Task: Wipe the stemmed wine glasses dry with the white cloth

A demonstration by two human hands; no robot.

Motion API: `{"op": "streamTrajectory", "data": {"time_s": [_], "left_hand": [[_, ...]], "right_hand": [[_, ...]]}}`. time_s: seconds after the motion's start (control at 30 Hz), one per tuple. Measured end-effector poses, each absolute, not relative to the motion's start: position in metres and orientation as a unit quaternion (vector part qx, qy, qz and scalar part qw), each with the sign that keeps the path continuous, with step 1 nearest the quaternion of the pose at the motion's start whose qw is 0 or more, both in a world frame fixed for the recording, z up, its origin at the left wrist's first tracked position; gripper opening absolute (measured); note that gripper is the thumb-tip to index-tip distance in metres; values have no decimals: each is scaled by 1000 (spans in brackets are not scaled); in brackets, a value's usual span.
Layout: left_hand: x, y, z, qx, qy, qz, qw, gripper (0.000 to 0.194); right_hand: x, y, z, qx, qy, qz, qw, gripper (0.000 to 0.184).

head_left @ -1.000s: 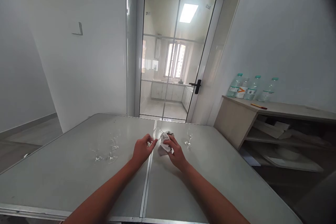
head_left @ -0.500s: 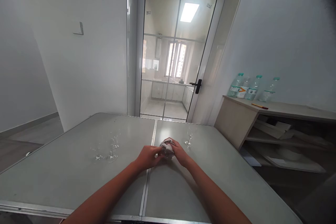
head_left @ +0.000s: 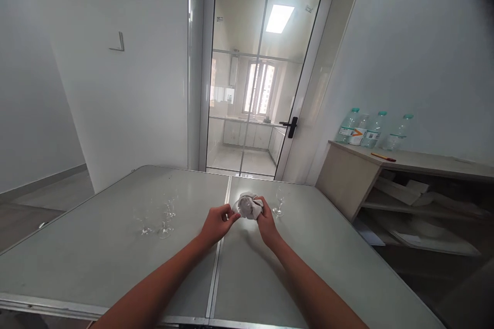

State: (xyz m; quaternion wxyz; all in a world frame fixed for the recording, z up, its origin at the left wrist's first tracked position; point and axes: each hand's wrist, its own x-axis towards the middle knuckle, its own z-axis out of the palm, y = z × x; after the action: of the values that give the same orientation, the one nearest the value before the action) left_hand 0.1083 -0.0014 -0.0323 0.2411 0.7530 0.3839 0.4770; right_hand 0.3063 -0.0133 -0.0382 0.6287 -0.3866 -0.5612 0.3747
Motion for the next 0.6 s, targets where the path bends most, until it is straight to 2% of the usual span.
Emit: {"op": "streamTrajectory", "data": {"time_s": [0.1,0.23,0.33,0.4,0.5,0.6], "left_hand": [[109,1,-34,751,396,475,233,40],[105,1,-42,816,366,411,175,24],[103,0,-49,863,332,363,109,10],[104,-2,-51,872,322,356,103,9],[107,-4,-49,857,328,371,143,17],[110,-5,-44,827,335,398,212,21]], "right_hand": [[307,-21,-29,-376,-643,268,611,10],[307,-29,-20,-328,-767,187,518,9],[304,-29,-21,-368,-756,238,485,14],[304,-25,-24,-396,-696,313,510,21],[307,-17,-30,-391,-573,430,578,33],[310,-11,-36,-380,-531,465,598,35]]}}
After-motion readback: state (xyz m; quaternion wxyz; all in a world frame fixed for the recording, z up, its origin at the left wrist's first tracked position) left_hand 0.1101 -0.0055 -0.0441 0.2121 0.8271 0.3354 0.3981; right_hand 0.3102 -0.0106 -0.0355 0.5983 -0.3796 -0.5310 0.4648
